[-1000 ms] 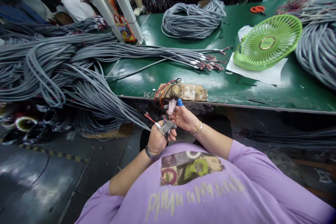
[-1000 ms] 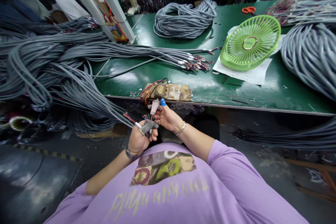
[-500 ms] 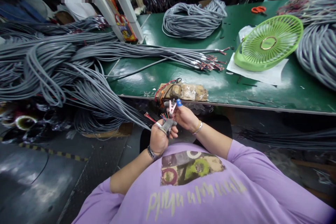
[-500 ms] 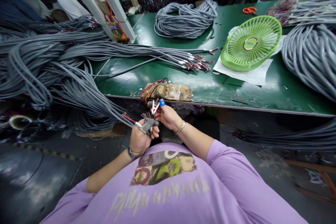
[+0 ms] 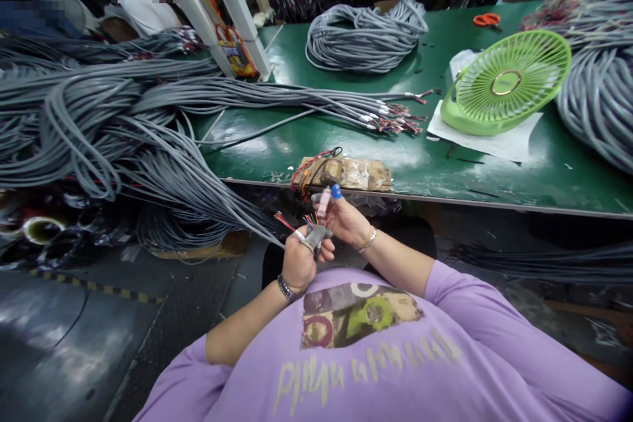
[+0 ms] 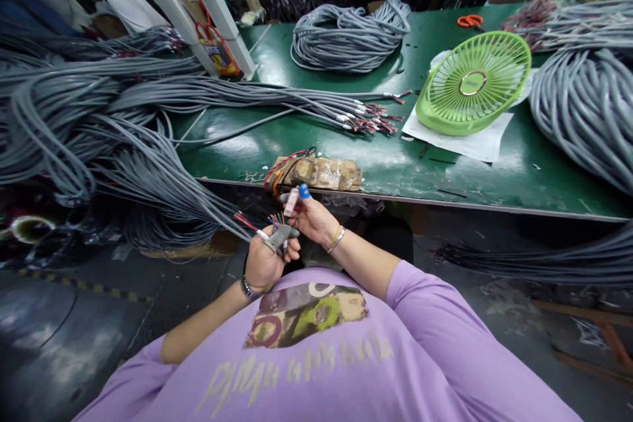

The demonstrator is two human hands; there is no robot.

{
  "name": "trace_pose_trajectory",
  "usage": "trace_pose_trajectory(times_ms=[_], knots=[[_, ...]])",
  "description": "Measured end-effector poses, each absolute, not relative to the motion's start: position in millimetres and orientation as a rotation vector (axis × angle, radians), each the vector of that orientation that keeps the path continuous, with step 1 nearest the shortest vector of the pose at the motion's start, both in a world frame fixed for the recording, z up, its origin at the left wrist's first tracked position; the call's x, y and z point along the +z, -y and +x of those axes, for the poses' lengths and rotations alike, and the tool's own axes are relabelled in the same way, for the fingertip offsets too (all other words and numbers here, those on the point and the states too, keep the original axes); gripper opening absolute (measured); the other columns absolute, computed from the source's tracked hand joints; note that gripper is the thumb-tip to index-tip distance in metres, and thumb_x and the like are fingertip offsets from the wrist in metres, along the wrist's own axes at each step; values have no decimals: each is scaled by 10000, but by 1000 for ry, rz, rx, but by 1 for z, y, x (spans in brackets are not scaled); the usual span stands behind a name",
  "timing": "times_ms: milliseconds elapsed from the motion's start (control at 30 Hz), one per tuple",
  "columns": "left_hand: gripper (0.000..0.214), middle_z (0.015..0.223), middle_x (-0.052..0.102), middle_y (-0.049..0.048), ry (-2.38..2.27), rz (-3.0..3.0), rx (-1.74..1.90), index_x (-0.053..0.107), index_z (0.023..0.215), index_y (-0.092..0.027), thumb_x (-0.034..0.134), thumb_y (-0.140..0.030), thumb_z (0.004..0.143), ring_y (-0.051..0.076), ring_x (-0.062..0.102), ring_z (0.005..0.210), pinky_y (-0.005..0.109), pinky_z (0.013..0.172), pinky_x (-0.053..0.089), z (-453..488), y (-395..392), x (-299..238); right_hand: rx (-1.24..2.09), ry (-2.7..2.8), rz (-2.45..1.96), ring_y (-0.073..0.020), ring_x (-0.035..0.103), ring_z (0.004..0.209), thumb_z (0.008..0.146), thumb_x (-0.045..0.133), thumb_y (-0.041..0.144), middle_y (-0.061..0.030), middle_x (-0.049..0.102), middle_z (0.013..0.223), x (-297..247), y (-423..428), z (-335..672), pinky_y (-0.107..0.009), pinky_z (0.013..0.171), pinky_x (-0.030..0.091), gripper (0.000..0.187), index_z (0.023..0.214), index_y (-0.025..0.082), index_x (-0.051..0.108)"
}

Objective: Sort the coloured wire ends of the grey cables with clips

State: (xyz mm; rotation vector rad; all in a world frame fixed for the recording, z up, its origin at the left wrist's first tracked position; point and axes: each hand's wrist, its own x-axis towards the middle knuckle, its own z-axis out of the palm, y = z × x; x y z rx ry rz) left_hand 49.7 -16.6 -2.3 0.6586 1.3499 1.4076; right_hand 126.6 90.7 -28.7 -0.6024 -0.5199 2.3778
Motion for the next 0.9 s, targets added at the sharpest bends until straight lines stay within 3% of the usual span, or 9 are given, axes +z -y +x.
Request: trace_pose_trajectory(times_ms=[167, 300, 400, 467, 633, 900], knots=[[281, 545, 656, 14, -1345, 672, 1434, 609, 723, -134, 668, -407, 757, 100, 581, 394, 169, 354, 339, 47, 24, -1, 2484, 505, -506, -87, 480, 557, 819, 446, 718, -23, 601, 729, -31, -89, 137, -203, 505, 414, 628, 957, 146, 664], [279, 567, 663, 4, -1376, 666, 1508, 612, 745, -140, 675, -411, 765, 90, 580, 403, 164, 358, 349, 45, 28, -2, 2520, 617, -465, -83, 455, 560, 740, 569, 715, -15, 583, 720, -32, -81, 151, -203, 506, 392, 595, 868, 139, 652], [280, 586, 668, 1, -1397, 698, 1522, 616, 747, -145, 673, -417, 777, 85, 579, 413, 161, 357, 357, 44, 29, -5, 2462, 803, -491, -75, 436, 549, 622, 757, 606, 0, 573, 694, -32, -70, 158, -205, 502, 364, 523, 810, 132, 640], [279, 592, 669, 5, -1403, 746, 1503, 614, 725, -145, 665, -412, 789, 85, 580, 420, 164, 362, 369, 44, 29, -8, 2362, 918, -533, -73, 430, 537, 628, 800, 501, 22, 543, 633, -30, -62, 159, -208, 511, 345, 428, 777, 138, 630], [283, 581, 667, 14, -1437, 840, 1430, 615, 710, -149, 643, -411, 812, 94, 579, 411, 175, 366, 378, 43, 30, -15, 2168, 1032, -630, -76, 460, 556, 607, 830, 370, 17, 580, 653, -26, -56, 156, -217, 534, 323, 328, 720, 145, 619], [324, 514, 640, 13, -1463, 858, 1428, 608, 645, -148, 633, -423, 813, 93, 560, 388, 182, 375, 382, 42, 34, -16, 2170, 1043, -652, -72, 429, 518, 636, 784, 302, 20, 562, 595, -24, -53, 156, -222, 522, 299, 236, 681, 137, 621]])
